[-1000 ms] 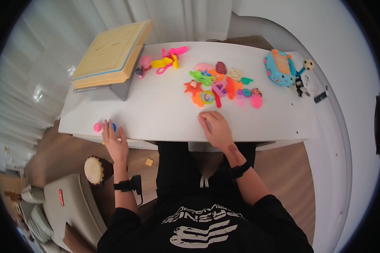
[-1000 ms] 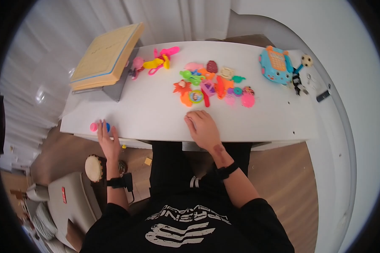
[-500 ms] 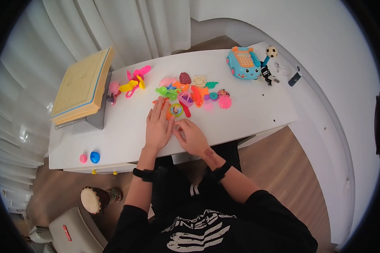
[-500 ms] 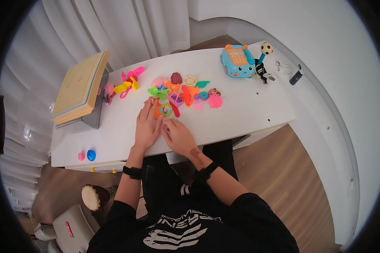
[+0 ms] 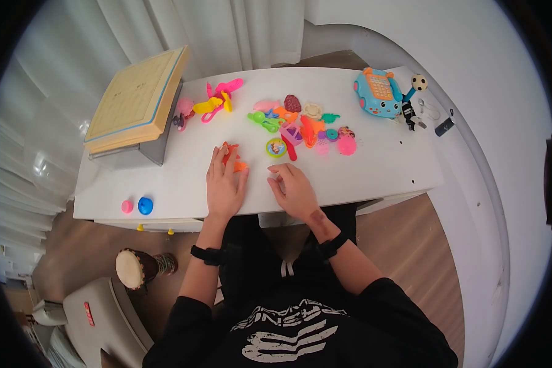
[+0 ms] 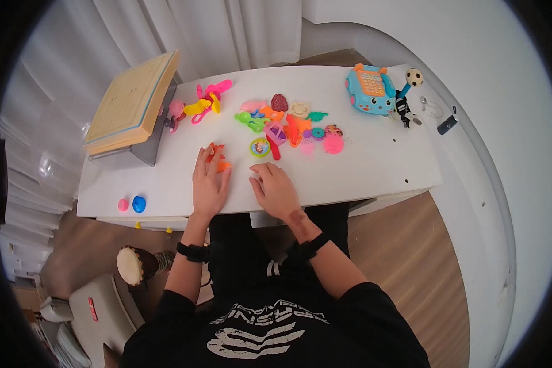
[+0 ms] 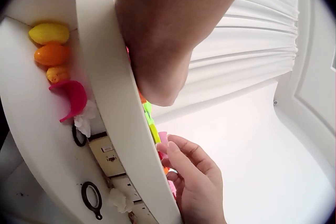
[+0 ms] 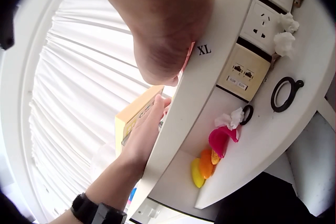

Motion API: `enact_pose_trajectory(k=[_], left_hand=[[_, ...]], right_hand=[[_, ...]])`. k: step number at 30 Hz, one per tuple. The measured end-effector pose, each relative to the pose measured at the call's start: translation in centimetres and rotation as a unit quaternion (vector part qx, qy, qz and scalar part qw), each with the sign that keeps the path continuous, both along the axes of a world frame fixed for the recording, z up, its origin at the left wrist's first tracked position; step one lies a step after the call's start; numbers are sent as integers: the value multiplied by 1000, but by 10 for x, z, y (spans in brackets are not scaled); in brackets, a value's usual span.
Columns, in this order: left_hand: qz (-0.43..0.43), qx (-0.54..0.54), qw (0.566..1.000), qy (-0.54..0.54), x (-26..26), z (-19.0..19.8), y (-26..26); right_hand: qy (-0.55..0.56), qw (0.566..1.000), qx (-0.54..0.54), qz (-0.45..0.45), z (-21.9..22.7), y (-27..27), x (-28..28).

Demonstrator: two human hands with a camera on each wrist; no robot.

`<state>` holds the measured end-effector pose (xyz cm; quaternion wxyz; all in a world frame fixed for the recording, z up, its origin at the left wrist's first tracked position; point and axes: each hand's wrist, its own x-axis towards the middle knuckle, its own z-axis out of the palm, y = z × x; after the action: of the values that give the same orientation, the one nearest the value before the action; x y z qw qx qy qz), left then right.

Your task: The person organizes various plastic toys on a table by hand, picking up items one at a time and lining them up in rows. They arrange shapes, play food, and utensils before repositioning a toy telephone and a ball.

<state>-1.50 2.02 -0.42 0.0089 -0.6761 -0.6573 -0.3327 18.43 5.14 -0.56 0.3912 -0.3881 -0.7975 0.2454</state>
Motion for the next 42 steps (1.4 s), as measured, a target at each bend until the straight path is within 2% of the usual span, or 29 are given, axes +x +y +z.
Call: enact_pose_trajectory(k=[6,8,12,16,18,20,21,23,25,28,30,33,35,37,42], left_hand=[[31,1,999,-17,-26,-3,-41],[54,-28,993,-105,-33,-4,-50],[87,5,995,-57,-33,-4,-53],[61,16,996,-65,-14,-1,-44],[39,27,998,-52,-1,1,-38],[-29,-25,998,-55,9,6,-35],[-33,-25,998,-57,13,5,-33],[-76,-29,997,-3,20,4,-29],[-81,-38,996,5,24,10,-30],[-68,19,997,-21,24,5,-36],[-59,97,993,-39,24,1,-44],[-95,47,994,-34,36,-7,-60],[-89,20,993,-75,45,-10,-67],[-86,6,996,12,47,-14,-70],[-32,15,999,24,27,-15,-86]], right_hand=[[-3,1000,-4,-6,0,0,-1],[-6,1000,-4,0,0,-1,-1],[-20,1000,10,2,1,-1,-1],[-37,999,-8,0,5,-2,0],[-34,999,27,18,6,-3,0],[-34,999,38,19,6,-2,0],[-31,998,50,26,7,-1,0],[-39,997,55,24,9,-1,0],[-45,997,57,24,10,-1,2],[-56,997,46,32,13,-3,2],[-98,994,32,48,17,-3,2],[-107,992,11,62,18,-3,2],[-112,992,21,51,17,-4,1],[-116,992,33,38,15,-2,1],[-114,993,36,21,11,-1,1]])
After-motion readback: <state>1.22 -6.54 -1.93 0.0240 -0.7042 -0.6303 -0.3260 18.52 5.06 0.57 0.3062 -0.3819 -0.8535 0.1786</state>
